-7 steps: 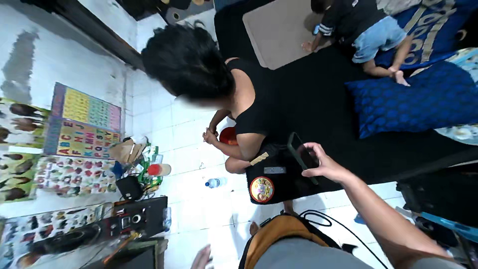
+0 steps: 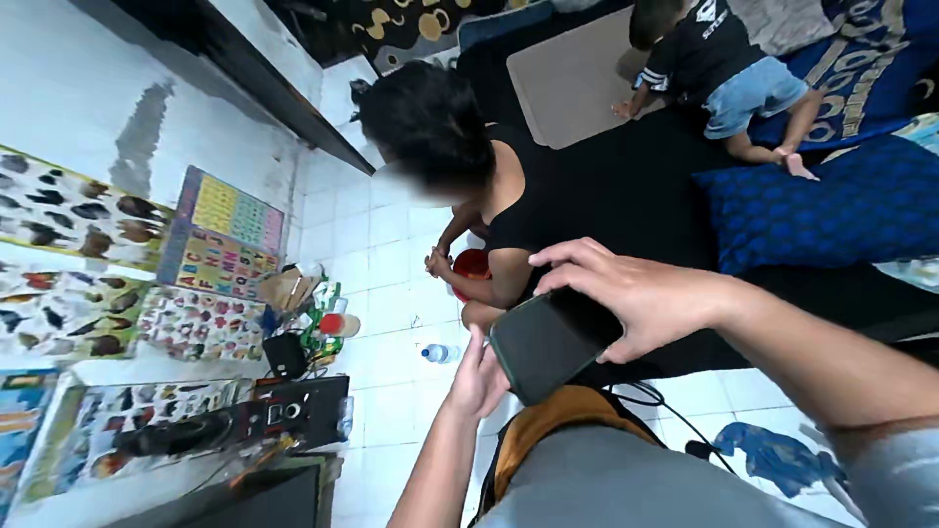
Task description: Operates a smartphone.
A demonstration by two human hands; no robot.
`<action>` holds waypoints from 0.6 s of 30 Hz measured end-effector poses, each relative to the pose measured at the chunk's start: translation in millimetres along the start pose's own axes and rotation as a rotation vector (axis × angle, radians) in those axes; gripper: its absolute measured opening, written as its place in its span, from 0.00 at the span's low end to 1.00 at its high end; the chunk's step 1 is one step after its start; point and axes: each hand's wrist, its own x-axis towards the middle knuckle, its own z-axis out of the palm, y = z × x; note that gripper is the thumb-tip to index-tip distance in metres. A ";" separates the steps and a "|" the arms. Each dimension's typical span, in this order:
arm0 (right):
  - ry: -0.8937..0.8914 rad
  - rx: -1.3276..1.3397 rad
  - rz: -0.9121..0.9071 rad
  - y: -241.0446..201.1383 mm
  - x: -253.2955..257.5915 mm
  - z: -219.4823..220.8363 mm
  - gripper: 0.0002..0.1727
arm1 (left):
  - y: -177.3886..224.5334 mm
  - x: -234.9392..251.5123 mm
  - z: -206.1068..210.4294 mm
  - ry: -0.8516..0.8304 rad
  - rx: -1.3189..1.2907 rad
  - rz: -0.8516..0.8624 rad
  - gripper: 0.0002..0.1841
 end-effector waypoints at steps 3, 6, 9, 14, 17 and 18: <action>-0.090 -0.262 -0.218 -28.5 15.3 -8.1 0.52 | 13.9 10.0 15.7 -0.425 -0.338 -0.052 0.45; -0.071 -0.393 -0.253 -40.8 16.3 -8.0 0.55 | 9.3 1.3 16.2 -0.559 -0.475 -0.042 0.45; 0.098 -0.357 -0.178 -39.4 5.4 -10.5 0.59 | -0.4 -13.2 12.6 -0.514 -0.524 0.067 0.44; 0.264 -0.173 -0.155 -47.1 -17.5 19.8 0.27 | -2.9 -29.7 4.2 -0.473 -0.557 0.194 0.46; 0.145 -0.113 -0.211 -53.8 -22.2 52.5 0.24 | -1.4 -37.0 1.7 -0.388 -0.545 0.245 0.46; 0.122 -0.124 -0.217 -54.3 -20.9 57.9 0.23 | -1.9 -38.9 0.6 -0.377 -0.537 0.258 0.45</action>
